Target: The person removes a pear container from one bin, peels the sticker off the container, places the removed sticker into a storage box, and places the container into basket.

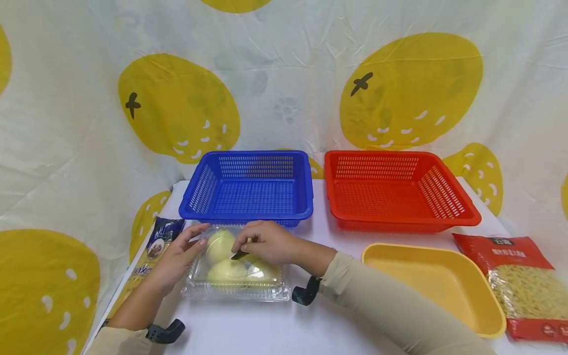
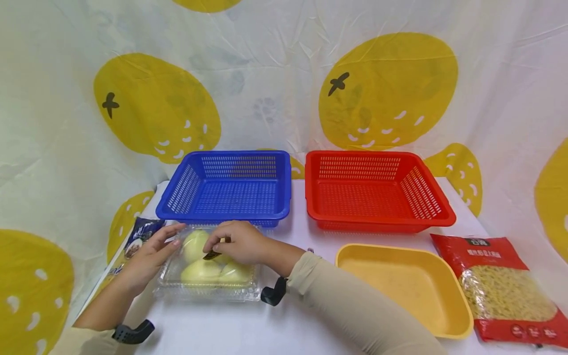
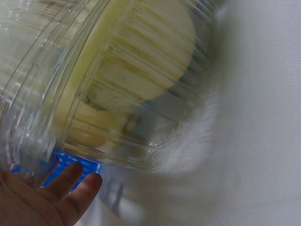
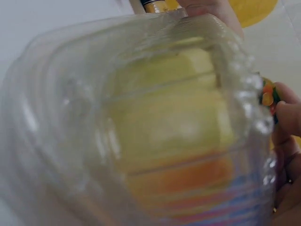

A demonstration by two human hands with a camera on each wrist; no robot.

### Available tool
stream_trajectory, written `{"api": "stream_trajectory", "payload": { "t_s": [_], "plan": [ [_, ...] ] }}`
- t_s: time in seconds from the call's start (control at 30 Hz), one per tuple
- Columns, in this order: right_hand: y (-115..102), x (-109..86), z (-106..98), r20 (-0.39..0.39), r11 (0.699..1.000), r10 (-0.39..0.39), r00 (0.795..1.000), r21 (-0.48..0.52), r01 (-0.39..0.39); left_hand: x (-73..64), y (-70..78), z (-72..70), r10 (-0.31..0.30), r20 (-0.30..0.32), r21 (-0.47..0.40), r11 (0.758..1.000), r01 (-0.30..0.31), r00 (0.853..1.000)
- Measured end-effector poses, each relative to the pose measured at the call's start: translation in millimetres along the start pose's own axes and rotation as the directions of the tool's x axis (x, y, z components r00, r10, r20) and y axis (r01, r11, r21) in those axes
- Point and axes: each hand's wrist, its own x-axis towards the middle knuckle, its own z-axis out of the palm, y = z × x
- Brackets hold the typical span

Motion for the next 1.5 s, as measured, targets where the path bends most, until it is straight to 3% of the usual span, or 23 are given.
{"api": "stream_trajectory", "payload": {
  "t_s": [0.27,0.47,0.83,0.97,1.07,1.2,1.4,1.5],
  "plan": [
    [2.7,-5.2,-1.6,0.005,0.995,-0.077,0.997,0.061,0.077,0.2,-0.1,0.1,0.002,0.0,-0.005,1.0,-0.002,1.0],
    [-3.6,-12.3,-6.6,-0.017,0.978,-0.039,0.999,0.202,0.042,0.4,0.3,0.6,0.019,0.003,-0.005,1.0,-0.019,1.0],
    [-19.0,-56.9,-28.7,-0.007,0.972,-0.002,1.0,0.237,0.003,-0.3,0.4,0.1,0.001,-0.01,0.003,1.0,-0.001,1.0],
    [-18.9,-77.0,-42.5,-0.012,0.972,0.036,0.999,0.234,-0.032,0.0,0.5,0.5,0.002,-0.007,0.001,1.0,-0.002,1.0],
    [-20.6,-93.8,-54.7,-0.022,0.968,0.108,0.994,0.228,-0.1,1.0,-0.2,1.0,0.003,-0.002,-0.002,1.0,-0.003,1.0],
    [-23.6,-118.4,-73.7,-0.017,0.951,0.216,0.976,0.23,-0.206,2.2,0.4,0.4,0.013,0.003,-0.001,1.0,-0.013,1.0],
    [-19.9,-158.1,-101.5,-0.013,0.929,0.285,0.958,0.25,-0.273,2.3,2.6,-1.4,0.017,0.005,0.001,1.0,-0.017,1.0],
    [-15.8,-179.6,-112.7,-0.019,0.912,0.352,0.936,0.232,-0.338,1.8,1.6,-1.4,0.004,0.01,-0.005,1.0,-0.004,1.0]
  ]
}}
